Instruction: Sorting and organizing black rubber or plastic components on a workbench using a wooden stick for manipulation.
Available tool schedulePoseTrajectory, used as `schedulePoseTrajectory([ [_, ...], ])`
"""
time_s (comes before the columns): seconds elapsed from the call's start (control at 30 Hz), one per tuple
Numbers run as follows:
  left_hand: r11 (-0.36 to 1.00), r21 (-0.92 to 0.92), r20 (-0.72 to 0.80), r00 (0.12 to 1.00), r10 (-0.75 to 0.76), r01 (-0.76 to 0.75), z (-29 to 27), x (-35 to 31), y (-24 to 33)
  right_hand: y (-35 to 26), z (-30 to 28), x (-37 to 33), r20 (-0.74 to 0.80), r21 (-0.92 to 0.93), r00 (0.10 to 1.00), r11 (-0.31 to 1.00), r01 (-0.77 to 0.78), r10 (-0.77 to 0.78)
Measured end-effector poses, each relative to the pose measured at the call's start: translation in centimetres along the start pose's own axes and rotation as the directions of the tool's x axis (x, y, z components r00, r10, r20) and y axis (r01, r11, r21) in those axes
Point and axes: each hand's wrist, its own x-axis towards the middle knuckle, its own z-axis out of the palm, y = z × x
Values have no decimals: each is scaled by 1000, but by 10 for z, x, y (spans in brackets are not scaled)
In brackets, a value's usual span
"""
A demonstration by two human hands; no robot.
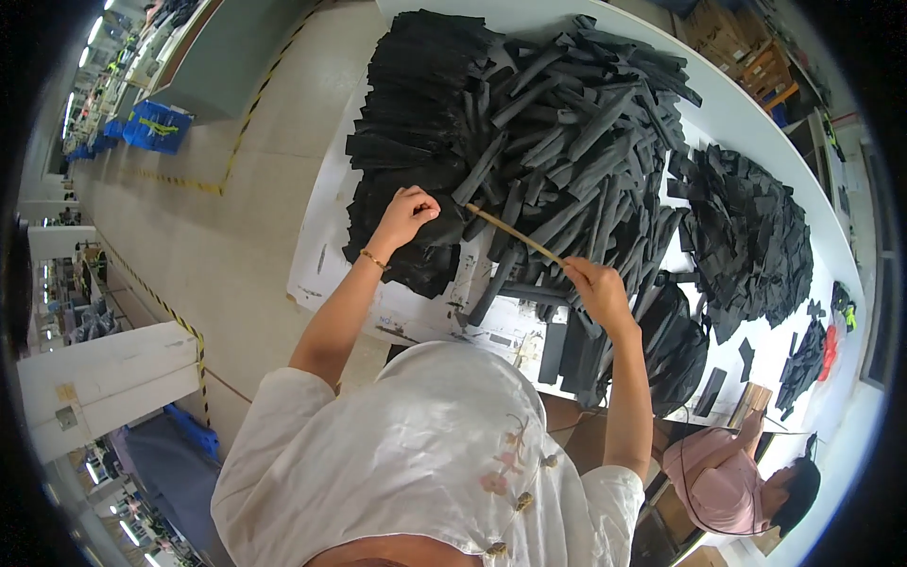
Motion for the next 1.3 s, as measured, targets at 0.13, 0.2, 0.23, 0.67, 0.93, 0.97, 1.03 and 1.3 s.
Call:
schedulePoseTrajectory([
  [0.13, 996, -58, 53, 996, 69, -66, -10, -4, 17, 2, 0, -4, -29, 21, 993, 993, 114, -114],
  [0.2, 994, -59, 68, 993, 94, -90, -13, -6, 22, 4, 0, -3, -35, 13, 986, 987, 162, -161],
  [0.23, 994, -62, 78, 993, 90, -85, -14, -8, 25, 1, -3, -3, -7, 21, 990, 990, 140, -140],
  [0.67, 901, 68, 155, 896, 415, -429, 14, -25, 94, -45, 53, 15, 148, 199, 977, 973, 120, -151],
  [0.93, -156, -988, 57, 917, -394, -6, 5, -61, 81, -41, 122, -6, 289, 683, 956, 712, -164, -58],
  [0.97, -187, -982, 97, 905, -414, 20, 26, -67, 77, -42, 139, -7, 151, 637, 986, 770, -37, -77],
  [1.03, -220, -975, 134, 894, -427, 41, 48, -66, 82, -66, 150, -2, -96, 464, 992, 878, 121, -87],
  [1.3, -161, -977, 3, 745, -667, -140, 22, -51, 86, -68, 162, -47, -82, 184, 988, 972, 143, -130],
])
